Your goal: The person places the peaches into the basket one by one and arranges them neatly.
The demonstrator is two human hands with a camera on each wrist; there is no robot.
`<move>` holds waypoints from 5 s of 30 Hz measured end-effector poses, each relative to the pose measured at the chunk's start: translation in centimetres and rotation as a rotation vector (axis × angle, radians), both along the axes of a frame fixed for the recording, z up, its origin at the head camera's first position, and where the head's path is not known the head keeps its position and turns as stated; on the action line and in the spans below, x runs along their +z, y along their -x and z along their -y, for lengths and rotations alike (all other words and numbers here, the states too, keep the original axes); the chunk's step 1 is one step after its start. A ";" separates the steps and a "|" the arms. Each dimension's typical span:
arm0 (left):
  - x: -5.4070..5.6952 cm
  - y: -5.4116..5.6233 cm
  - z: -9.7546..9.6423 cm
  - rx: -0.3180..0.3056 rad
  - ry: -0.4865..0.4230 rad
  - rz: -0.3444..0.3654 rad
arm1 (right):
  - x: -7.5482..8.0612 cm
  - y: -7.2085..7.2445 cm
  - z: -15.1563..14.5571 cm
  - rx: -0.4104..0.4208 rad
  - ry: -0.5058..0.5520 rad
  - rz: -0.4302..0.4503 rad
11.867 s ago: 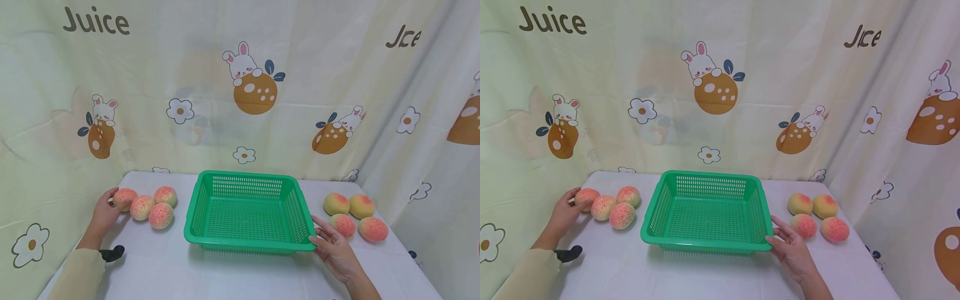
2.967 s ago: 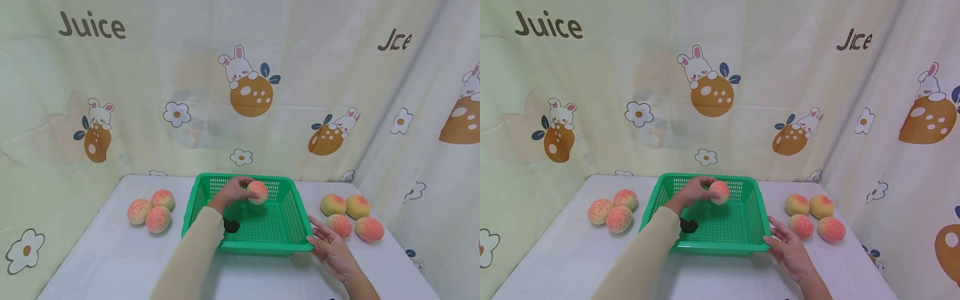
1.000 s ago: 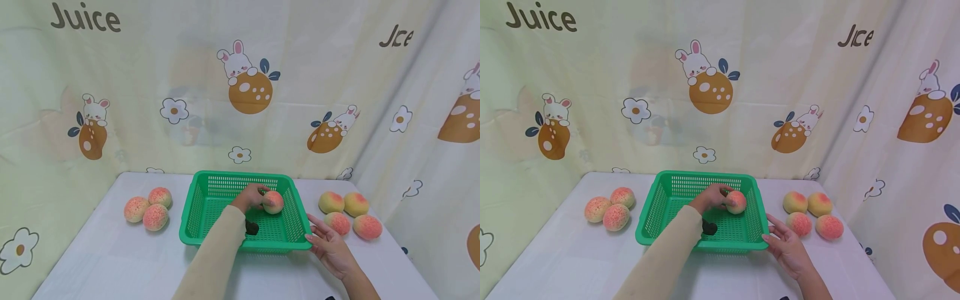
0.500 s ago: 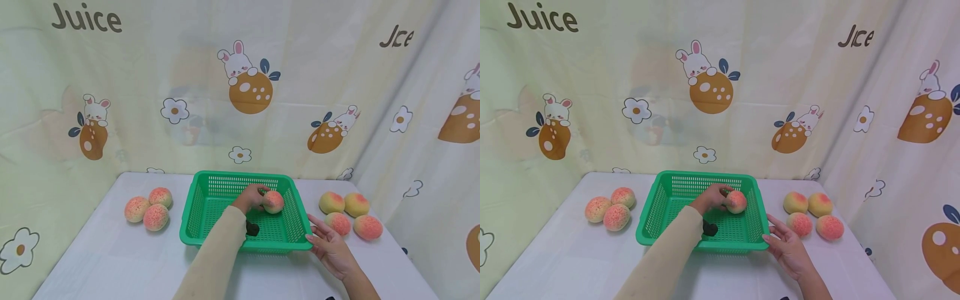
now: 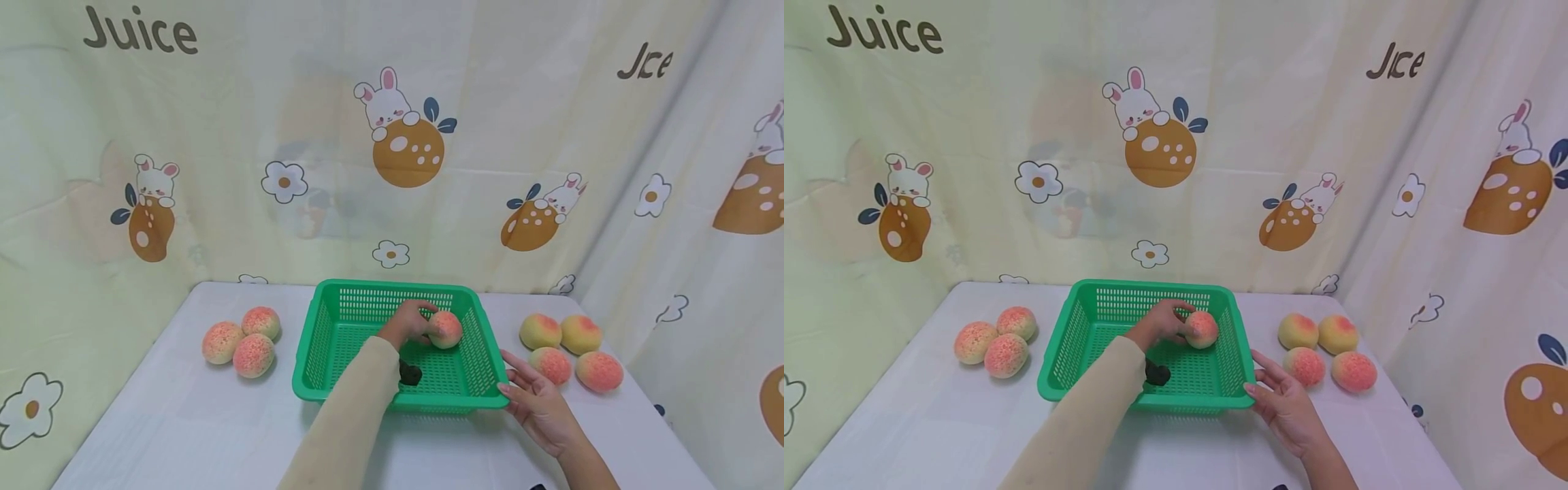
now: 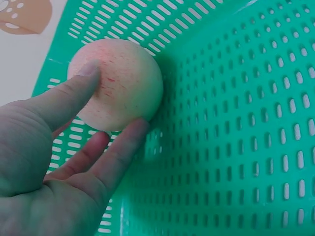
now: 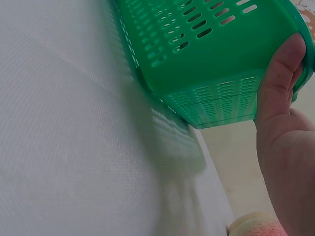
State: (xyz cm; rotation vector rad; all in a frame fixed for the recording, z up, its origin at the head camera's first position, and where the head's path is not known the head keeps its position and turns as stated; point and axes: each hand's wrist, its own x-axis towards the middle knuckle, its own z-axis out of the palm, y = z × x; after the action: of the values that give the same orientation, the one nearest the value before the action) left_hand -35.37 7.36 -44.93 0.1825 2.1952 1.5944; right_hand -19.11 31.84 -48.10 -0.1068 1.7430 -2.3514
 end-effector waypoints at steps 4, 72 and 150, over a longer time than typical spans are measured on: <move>0.6 -0.4 0.6 -0.014 -0.015 -0.001 | 0.1 0.1 0.2 -0.002 0.000 0.010; 3.4 -10.1 20.4 0.197 -0.282 -0.258 | -0.2 -0.1 0.4 -0.003 0.063 -0.012; -4.7 -6.8 38.8 0.262 0.257 -0.158 | -0.6 -0.3 0.4 -0.009 0.067 -0.024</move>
State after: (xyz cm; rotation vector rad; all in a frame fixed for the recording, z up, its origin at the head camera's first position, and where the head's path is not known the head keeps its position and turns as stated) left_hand -28.54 -31.45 -49.67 -0.0606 2.6117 1.4471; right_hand -18.78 31.40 -48.71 -0.1394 1.6784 -2.4254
